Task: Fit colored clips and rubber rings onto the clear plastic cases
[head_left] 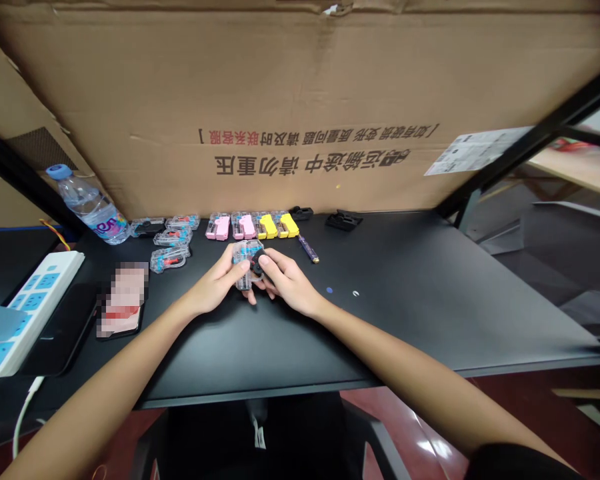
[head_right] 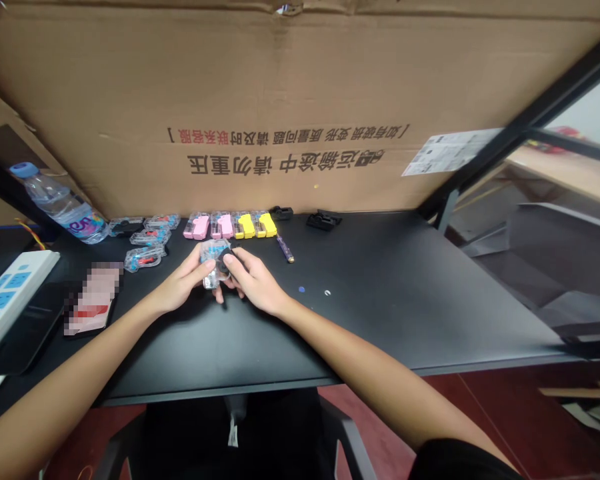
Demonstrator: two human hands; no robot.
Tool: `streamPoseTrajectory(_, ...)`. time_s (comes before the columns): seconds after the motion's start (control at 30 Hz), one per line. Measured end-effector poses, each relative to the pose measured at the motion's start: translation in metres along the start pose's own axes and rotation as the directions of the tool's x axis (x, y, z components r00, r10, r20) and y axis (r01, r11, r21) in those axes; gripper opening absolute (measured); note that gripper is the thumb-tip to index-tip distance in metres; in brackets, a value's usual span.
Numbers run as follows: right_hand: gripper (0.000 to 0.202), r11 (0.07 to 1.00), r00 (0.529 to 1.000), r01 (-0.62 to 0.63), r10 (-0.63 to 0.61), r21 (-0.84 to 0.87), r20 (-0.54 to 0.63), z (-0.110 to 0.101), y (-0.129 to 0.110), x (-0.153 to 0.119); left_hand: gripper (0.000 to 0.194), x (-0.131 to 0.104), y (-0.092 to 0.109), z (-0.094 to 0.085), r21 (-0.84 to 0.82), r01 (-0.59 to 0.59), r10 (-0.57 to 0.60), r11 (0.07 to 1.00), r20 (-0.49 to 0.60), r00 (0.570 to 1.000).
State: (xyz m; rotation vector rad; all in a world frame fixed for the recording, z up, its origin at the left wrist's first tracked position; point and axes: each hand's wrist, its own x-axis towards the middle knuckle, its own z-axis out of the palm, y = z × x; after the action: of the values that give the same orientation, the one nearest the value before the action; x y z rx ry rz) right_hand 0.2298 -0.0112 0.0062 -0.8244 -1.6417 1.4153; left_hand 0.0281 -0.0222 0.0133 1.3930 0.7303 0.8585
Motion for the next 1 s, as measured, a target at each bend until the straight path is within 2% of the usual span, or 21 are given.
streamPoseTrajectory(0.13, 0.048, 1.000, 1.000, 0.001, -0.001, -0.001, -0.016, -0.0001, -0.0009, 0.0005, 0.057, -0.0002, 0.0025, -0.0001, 0.011, -0.003, 0.003, 1.000, -0.012, 1.000)
streamPoseTrajectory(0.47, 0.051, 0.999, 0.998, -0.010, 0.007, -0.049, -0.061, -0.0017, 0.0007, 0.0001, 0.058, 0.0007, 0.0025, 0.0022, 0.170, -0.015, 0.029, 0.985, -0.078, 0.997)
streamPoseTrajectory(0.77, 0.051, 0.999, 0.999, -0.009, 0.006, -0.052, -0.041, -0.0047, 0.0025, 0.0010, 0.057, -0.0012, 0.0043, 0.0012, 0.226, -0.014, 0.032, 0.974, -0.079, 0.996)
streamPoseTrajectory(1.0, 0.051, 0.999, 0.999, -0.032, 0.032, -0.023, -0.010, -0.0059, 0.0056, 0.0008, 0.052, -0.0022, 0.0058, 0.0020, 0.233, -0.008, 0.016, 0.973, -0.032, 0.999)
